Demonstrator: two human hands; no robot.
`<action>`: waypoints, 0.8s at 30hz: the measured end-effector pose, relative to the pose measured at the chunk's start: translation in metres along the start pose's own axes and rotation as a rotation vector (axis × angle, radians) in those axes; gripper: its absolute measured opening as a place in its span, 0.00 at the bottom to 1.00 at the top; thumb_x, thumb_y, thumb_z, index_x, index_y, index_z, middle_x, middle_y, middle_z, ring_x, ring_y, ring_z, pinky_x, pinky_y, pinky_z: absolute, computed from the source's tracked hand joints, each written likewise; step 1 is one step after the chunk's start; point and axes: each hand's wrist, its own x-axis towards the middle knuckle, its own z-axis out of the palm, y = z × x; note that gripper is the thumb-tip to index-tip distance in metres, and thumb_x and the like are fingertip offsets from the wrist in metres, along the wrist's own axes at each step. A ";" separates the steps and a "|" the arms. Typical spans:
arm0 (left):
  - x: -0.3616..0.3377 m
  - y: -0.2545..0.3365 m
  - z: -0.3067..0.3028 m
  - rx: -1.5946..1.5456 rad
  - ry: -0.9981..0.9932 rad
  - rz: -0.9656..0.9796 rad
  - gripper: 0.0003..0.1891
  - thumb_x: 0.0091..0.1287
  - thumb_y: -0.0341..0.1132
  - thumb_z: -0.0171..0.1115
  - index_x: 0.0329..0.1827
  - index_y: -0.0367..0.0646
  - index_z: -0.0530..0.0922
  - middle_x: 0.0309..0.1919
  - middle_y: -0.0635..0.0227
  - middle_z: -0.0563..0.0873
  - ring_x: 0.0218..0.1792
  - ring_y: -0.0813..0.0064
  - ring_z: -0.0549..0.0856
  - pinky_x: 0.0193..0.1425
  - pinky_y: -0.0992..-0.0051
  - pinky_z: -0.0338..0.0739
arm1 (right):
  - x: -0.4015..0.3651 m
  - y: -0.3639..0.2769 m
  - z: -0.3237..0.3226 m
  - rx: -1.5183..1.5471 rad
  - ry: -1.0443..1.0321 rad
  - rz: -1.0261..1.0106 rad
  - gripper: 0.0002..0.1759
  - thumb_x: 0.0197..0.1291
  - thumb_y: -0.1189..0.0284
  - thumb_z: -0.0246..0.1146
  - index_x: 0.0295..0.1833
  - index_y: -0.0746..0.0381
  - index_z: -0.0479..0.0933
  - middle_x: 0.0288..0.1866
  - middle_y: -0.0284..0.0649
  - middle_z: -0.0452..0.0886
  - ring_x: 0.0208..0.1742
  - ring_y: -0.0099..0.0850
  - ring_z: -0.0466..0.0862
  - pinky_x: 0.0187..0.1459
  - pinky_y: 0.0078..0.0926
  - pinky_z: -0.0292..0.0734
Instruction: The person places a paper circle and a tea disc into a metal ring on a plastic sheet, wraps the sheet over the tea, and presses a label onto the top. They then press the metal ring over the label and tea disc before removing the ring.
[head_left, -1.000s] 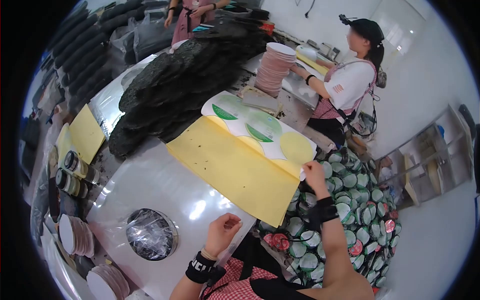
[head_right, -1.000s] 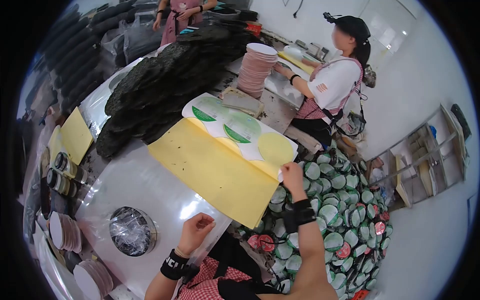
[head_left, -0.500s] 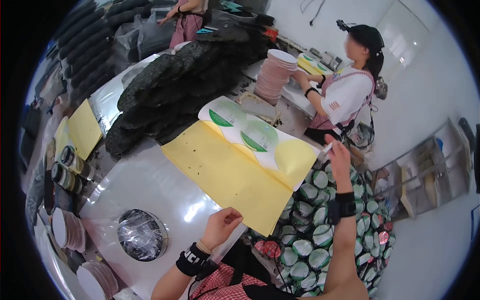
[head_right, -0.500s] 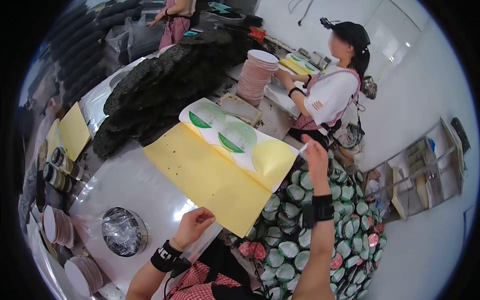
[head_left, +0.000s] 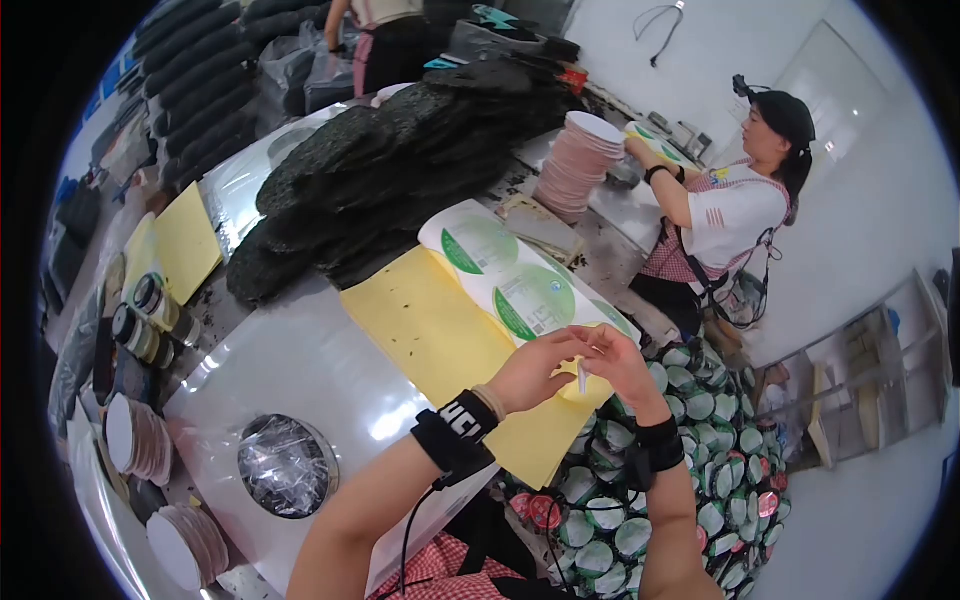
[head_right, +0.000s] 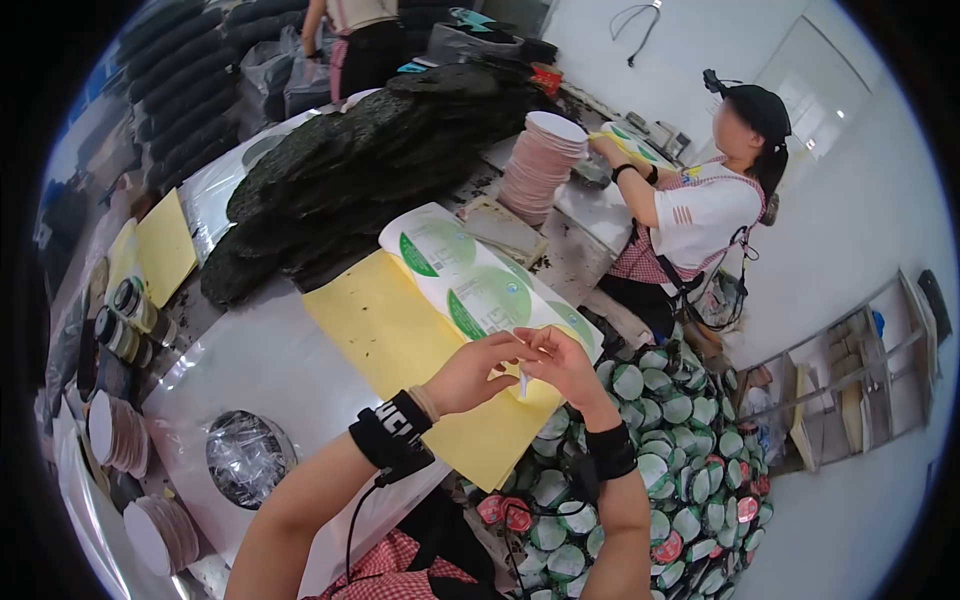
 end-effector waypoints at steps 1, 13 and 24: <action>0.006 -0.006 0.007 0.044 -0.026 0.044 0.17 0.61 0.25 0.68 0.53 0.46 0.82 0.47 0.60 0.82 0.49 0.58 0.84 0.52 0.63 0.81 | -0.002 0.001 -0.006 0.002 0.016 -0.003 0.12 0.61 0.81 0.67 0.47 0.62 0.73 0.70 0.48 0.74 0.72 0.33 0.72 0.73 0.33 0.65; 0.002 -0.094 0.070 0.323 0.010 -0.165 0.06 0.59 0.32 0.69 0.38 0.45 0.82 0.37 0.63 0.84 0.43 0.57 0.84 0.47 0.62 0.79 | -0.002 0.105 -0.088 -0.405 0.379 -0.043 0.11 0.58 0.80 0.71 0.46 0.65 0.79 0.50 0.36 0.84 0.50 0.23 0.83 0.57 0.24 0.78; -0.046 -0.081 0.024 -0.012 0.358 -0.609 0.08 0.64 0.24 0.69 0.43 0.39 0.80 0.36 0.64 0.88 0.39 0.79 0.87 0.45 0.78 0.82 | 0.023 0.055 -0.009 -1.029 0.561 -0.469 0.10 0.55 0.74 0.72 0.44 0.61 0.84 0.43 0.44 0.85 0.43 0.42 0.86 0.47 0.35 0.82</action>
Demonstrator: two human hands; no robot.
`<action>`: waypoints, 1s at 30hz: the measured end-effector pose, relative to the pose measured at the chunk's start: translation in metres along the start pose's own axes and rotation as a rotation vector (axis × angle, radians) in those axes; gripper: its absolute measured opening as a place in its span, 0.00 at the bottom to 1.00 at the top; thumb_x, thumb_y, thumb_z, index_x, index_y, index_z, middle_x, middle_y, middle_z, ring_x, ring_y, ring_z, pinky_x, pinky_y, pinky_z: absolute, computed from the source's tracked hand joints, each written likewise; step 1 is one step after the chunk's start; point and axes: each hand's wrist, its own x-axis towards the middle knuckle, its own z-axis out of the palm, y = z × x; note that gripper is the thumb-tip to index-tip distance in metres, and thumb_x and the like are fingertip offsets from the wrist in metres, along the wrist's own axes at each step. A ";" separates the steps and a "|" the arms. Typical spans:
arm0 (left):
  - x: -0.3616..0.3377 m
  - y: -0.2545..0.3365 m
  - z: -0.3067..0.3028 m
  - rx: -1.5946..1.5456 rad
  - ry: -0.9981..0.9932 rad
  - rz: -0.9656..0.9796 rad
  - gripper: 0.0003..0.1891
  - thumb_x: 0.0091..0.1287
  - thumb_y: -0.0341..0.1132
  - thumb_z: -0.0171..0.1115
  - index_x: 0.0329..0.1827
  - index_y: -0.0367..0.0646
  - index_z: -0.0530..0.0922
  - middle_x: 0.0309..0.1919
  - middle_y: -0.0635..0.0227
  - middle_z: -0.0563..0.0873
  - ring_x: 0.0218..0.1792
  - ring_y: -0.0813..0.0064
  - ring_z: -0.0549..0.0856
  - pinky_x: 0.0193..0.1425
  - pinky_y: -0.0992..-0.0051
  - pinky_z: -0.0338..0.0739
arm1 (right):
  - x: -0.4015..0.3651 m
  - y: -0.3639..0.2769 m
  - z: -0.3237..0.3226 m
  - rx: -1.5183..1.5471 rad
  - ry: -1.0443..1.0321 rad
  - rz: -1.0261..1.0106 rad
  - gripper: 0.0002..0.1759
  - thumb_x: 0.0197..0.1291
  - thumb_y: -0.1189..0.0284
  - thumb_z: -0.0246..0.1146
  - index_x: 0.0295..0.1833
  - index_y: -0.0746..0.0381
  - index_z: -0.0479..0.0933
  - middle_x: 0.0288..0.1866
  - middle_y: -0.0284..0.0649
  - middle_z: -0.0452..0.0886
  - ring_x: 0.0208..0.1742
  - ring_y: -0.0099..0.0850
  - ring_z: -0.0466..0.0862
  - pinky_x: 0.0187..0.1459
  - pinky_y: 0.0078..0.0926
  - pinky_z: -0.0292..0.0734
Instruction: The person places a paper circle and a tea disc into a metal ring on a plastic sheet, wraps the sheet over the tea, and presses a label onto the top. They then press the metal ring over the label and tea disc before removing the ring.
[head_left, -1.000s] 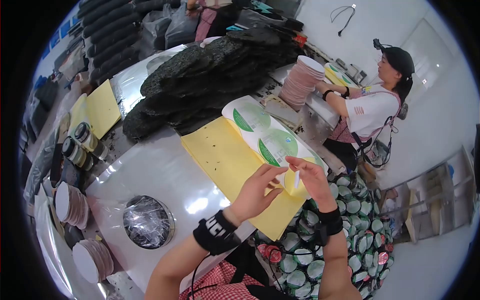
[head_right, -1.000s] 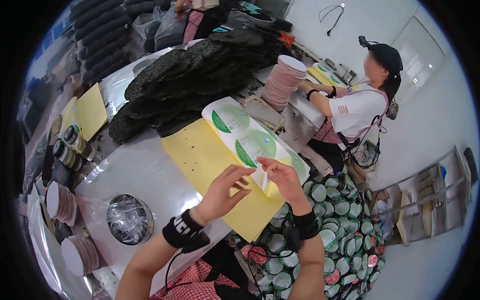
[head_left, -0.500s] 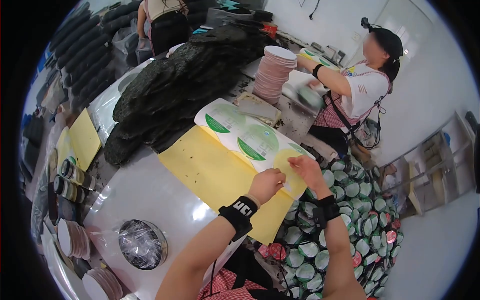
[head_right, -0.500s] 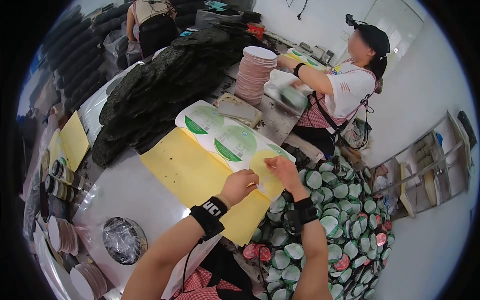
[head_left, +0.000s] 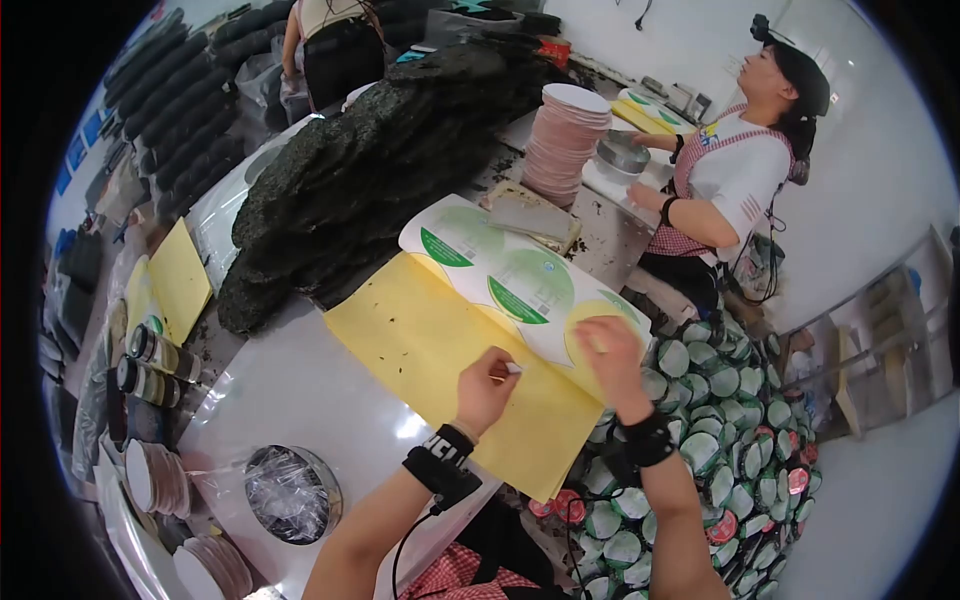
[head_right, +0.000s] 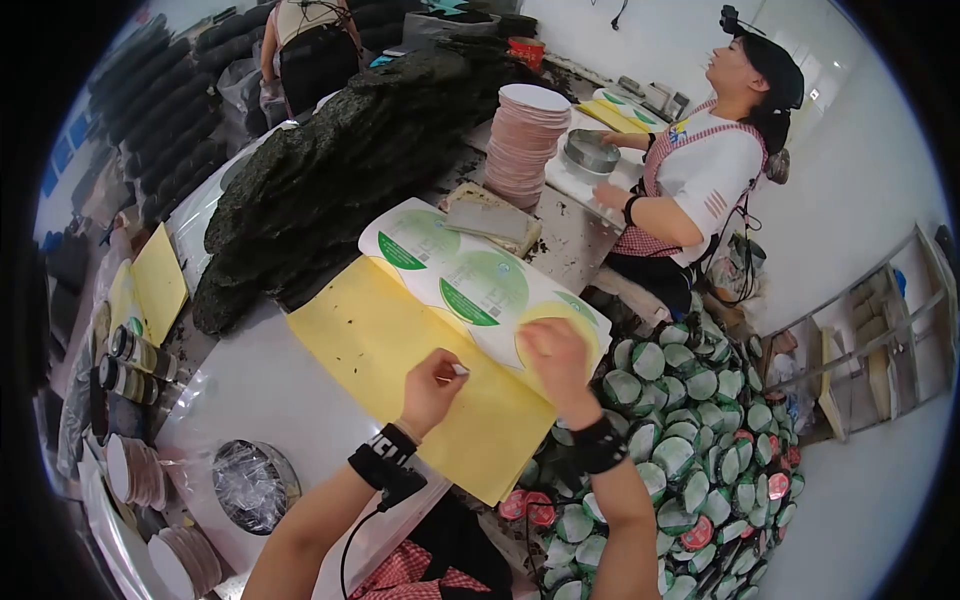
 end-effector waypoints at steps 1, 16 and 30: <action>-0.001 -0.001 -0.003 0.003 -0.005 0.001 0.08 0.64 0.24 0.69 0.43 0.39 0.80 0.36 0.64 0.88 0.39 0.79 0.87 0.45 0.78 0.82 | -0.001 -0.006 0.022 0.075 -0.086 -0.035 0.11 0.54 0.73 0.72 0.44 0.61 0.85 0.44 0.42 0.86 0.45 0.41 0.85 0.47 0.35 0.82; 0.029 0.022 -0.024 -0.238 0.239 -0.004 0.04 0.68 0.24 0.66 0.42 0.36 0.80 0.37 0.67 0.89 0.40 0.80 0.88 0.47 0.79 0.83 | 0.033 0.021 0.087 -0.023 -0.149 0.127 0.06 0.63 0.72 0.66 0.41 0.63 0.83 0.40 0.37 0.87 0.44 0.34 0.85 0.39 0.31 0.79; 0.112 -0.010 0.043 0.645 0.123 0.581 0.24 0.63 0.28 0.60 0.64 0.39 0.76 0.61 0.55 0.82 0.65 0.52 0.77 0.66 0.59 0.72 | 0.042 0.083 0.080 1.208 -0.110 0.765 0.10 0.78 0.69 0.53 0.54 0.64 0.74 0.48 0.36 0.81 0.51 0.26 0.83 0.54 0.28 0.80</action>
